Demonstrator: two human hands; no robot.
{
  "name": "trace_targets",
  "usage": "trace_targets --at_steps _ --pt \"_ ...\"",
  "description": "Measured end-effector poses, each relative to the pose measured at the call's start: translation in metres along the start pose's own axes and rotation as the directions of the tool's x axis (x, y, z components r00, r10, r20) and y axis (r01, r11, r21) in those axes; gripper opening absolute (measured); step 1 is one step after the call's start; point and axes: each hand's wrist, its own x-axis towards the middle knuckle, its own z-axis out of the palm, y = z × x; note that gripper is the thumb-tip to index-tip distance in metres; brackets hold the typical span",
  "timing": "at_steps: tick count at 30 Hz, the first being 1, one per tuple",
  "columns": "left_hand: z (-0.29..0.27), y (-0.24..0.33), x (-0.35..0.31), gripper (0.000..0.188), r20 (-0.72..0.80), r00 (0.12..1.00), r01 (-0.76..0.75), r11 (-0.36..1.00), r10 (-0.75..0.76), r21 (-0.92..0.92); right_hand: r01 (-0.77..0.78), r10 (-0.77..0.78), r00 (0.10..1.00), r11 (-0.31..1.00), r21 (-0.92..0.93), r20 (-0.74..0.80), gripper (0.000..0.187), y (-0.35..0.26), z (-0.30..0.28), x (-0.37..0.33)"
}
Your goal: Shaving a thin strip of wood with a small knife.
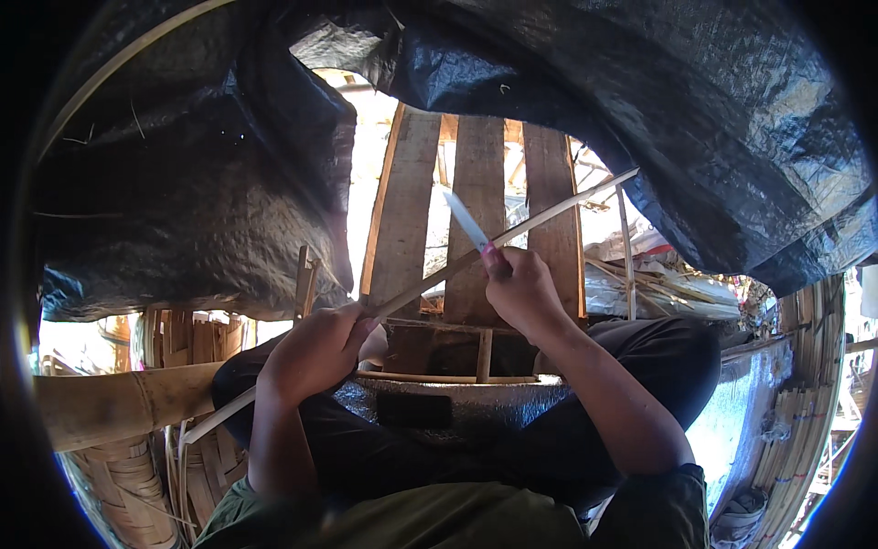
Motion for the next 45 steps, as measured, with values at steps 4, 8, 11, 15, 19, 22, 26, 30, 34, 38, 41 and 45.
trace_targets --at_steps 4,8,11,15,19,22,26,30,34,38,41,45 --pt "0.002 -0.001 0.002 0.030 0.021 1.000 -0.004 0.999 0.005 -0.033 0.142 -0.152 0.986 0.980 -0.141 -0.062 0.041 -0.003 -0.008 0.009" --pt "0.009 -0.002 0.001 0.032 -0.007 0.999 -0.045 0.997 0.046 0.066 -0.046 0.006 0.981 0.978 -0.203 -0.195 0.044 -0.019 0.000 0.007" --pt "0.011 -0.003 0.006 0.032 -0.013 0.996 -0.084 0.994 0.085 0.070 0.156 -0.204 0.954 0.964 -0.217 -0.220 0.050 -0.015 0.014 -0.016" --pt "0.006 0.005 0.007 0.031 -0.052 0.997 -0.057 0.993 0.063 0.104 -0.136 0.127 0.979 0.989 -0.052 -0.160 0.051 -0.029 -0.027 0.011" --pt "0.007 0.003 0.008 0.030 -0.050 0.997 -0.047 0.992 0.053 0.114 -0.113 0.097 0.978 0.991 -0.074 -0.185 0.053 -0.012 0.002 0.009" --pt "0.005 0.003 0.005 0.028 -0.042 0.999 -0.023 0.996 0.027 0.087 -0.264 0.278 0.952 0.958 0.116 -0.126 0.059 -0.016 -0.034 0.023" --pt "0.008 0.000 0.011 0.030 -0.056 0.996 -0.064 0.993 0.070 0.103 -0.094 0.086 0.995 0.977 -0.193 -0.050 0.055 -0.007 0.001 0.002" --pt "0.007 -0.004 0.009 0.032 -0.042 0.998 -0.047 0.993 0.052 0.113 -0.186 0.187 0.976 0.982 0.018 -0.108 0.057 -0.020 -0.032 0.026" --pt "0.006 0.006 0.016 0.031 -0.035 0.997 -0.069 0.989 0.074 0.130 -0.026 -0.092 0.927 0.952 -0.306 -0.364 0.053 0.061 0.011 0.044" --pt "0.006 -0.007 0.009 0.028 -0.027 0.999 -0.044 0.993 0.047 0.111 -0.187 0.187 0.980 0.982 0.011 -0.067 0.055 -0.011 -0.033 0.032" --pt "0.009 -0.004 0.010 0.026 -0.044 0.998 -0.029 0.993 0.035 0.116 -0.040 0.028 0.990 0.995 -0.088 -0.137 0.058 0.002 -0.016 0.027" --pt "0.001 0.002 0.013 0.025 -0.039 0.997 -0.069 0.996 0.072 0.057 0.293 -0.362 0.900 0.915 -0.277 -0.244 0.061 0.055 -0.016 0.052"
